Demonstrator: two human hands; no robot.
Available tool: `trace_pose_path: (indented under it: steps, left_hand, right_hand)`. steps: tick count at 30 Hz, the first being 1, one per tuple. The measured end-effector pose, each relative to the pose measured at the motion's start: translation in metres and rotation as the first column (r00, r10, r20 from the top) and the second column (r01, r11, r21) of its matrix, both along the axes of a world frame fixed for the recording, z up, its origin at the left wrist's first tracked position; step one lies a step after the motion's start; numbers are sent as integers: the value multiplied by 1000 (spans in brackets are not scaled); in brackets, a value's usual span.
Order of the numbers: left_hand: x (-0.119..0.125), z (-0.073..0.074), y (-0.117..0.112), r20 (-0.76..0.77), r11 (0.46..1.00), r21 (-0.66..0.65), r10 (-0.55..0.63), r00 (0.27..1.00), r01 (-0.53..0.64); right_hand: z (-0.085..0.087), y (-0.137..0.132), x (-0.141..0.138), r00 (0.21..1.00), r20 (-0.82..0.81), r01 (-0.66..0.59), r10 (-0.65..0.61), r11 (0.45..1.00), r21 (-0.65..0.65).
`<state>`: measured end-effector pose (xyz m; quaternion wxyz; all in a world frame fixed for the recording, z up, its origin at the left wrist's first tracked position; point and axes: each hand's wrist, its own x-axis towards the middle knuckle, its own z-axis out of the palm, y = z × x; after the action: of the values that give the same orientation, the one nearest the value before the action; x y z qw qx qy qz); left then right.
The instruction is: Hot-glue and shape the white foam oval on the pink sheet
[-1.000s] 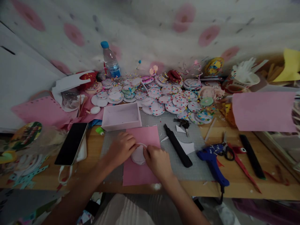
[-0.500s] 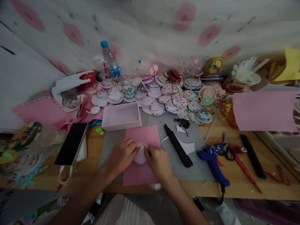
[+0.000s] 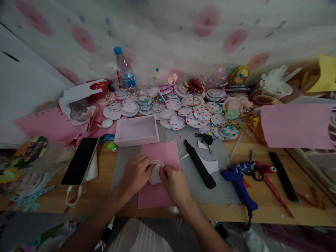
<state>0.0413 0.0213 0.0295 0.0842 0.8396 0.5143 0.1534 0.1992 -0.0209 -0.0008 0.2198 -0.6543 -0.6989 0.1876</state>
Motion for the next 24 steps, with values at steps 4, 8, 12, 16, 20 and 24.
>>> trace_pose_path:
  steps: [4, 8, 12, 16, 20, 24]
  left_hand:
    - [-1, 2, 0, 12, 999, -42, 7, 1000, -7]
    - [-14, 11, 7, 16, 994, -97, -53, 998, 54]
    - [-32, 16, 8, 53, 990, -133, -49, 997, 56]
    - [-42, 11, 1, 104, 986, -163, -12, 995, 29]
    - [-35, 7, -6, 128, 985, -174, -1, 992, 23]
    - [-22, 8, -5, 77, 988, -153, -5, 997, 17]
  right_hand:
    - [0, 0, 2, 1000, -13, 13, -13, 1000, 3]
    - [0, 0, 7, 997, -76, -33, 32, 999, -17]
    - [-1, -2, 10, 993, -107, -45, 40, 998, -49]
    - [0, -2, 12, 996, -85, -40, 33, 996, -81]
    - [6, 4, 14, 999, -37, -33, 31, 998, -44]
    - [11, 13, 14, 992, -64, -105, 104, 994, -10]
